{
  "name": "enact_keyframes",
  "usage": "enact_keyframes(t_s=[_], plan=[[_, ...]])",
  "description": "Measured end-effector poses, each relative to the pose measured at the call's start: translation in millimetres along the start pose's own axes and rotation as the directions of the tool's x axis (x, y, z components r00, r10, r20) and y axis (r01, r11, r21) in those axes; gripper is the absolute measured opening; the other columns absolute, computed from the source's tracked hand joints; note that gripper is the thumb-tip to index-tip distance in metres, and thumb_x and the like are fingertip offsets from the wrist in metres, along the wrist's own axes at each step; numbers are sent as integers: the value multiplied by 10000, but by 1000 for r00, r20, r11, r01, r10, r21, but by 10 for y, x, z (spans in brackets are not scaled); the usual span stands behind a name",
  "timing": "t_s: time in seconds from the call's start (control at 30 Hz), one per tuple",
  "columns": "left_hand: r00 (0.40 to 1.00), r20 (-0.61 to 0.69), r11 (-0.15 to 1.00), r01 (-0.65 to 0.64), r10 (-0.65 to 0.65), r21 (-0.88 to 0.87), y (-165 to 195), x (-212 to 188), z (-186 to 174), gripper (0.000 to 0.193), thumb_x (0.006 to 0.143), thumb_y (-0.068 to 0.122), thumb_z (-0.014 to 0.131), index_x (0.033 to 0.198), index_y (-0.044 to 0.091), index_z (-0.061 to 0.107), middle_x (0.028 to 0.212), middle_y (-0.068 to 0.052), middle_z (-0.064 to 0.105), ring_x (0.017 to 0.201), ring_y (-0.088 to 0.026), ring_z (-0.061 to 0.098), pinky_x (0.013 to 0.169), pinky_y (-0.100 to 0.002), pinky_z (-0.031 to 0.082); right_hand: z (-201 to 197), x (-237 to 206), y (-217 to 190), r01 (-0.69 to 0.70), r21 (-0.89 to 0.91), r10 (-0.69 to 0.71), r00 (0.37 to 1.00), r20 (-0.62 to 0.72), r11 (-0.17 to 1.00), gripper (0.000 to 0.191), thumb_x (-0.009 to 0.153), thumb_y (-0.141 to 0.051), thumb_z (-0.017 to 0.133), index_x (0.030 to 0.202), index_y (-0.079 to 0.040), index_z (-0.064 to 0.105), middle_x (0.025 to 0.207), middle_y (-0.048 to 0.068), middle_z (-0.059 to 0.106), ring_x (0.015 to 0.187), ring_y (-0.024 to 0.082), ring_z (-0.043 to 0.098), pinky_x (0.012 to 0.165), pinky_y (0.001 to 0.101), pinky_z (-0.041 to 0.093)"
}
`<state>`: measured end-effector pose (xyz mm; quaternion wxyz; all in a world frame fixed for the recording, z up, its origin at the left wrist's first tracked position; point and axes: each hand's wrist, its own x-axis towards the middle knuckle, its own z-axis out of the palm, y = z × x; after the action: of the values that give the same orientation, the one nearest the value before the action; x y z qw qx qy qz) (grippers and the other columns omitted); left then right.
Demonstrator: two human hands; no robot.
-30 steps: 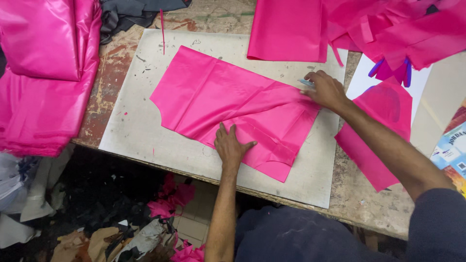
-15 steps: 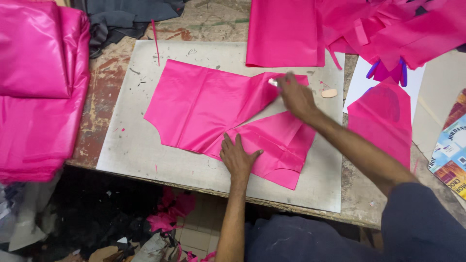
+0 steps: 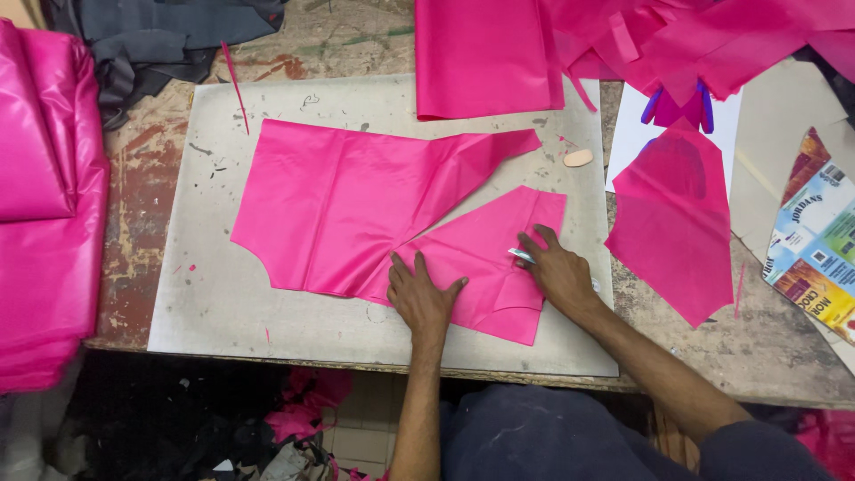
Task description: The person folds a large piece of pink fabric on a work table, then uses a utility knife to cut it into smaller pieces. The cut pieces are stacked on the table.
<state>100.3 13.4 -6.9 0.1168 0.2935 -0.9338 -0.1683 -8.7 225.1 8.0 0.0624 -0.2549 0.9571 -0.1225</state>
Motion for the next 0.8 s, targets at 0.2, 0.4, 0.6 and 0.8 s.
enact_keyframes(t_s=[0.2, 0.4, 0.6, 0.8], plan=[[998, 52, 1000, 29, -29, -4, -53, 8, 1, 1057, 577, 585, 937, 1397, 35, 559, 1540, -323, 353, 1358, -440, 403, 1049, -569, 385, 53, 2, 79, 29, 15, -30, 1000, 8, 999, 556, 894, -448, 677, 1402, -250, 570, 1505, 124, 450, 808, 337, 756, 587, 435, 641], [999, 39, 1000, 0, 1, -24, -124, 8, -1, 1079, 555, 577, 946, 1412, 51, 553, 1545, -303, 356, 1366, -439, 401, 1067, -570, 381, -55, 14, 172, 15, -16, -15, 999, 28, 1000, 744, 779, -555, 747, 1447, -303, 539, 1551, 144, 399, 823, 322, 757, 605, 428, 644], [997, 34, 996, -70, 72, -47, -282, 0, 9, 1089, 563, 579, 940, 1438, 70, 541, 1560, -297, 348, 1389, -430, 395, 1054, -574, 397, -184, 48, 202, 5, -32, -2, 994, 110, 999, 898, 687, -597, 806, 1482, -313, 499, 1583, 119, 360, 887, 323, 751, 632, 435, 648], [979, 154, 990, -122, 133, -77, -564, 71, -12, 1136, 523, 503, 968, 1494, 146, 500, 1620, -235, 278, 1422, -408, 356, 1077, -567, 399, -252, 74, 250, 11, 1, -11, 985, 170, 1000, 1008, 611, -582, 851, 1498, -292, 470, 1605, 92, 315, 897, 322, 752, 676, 433, 654]])
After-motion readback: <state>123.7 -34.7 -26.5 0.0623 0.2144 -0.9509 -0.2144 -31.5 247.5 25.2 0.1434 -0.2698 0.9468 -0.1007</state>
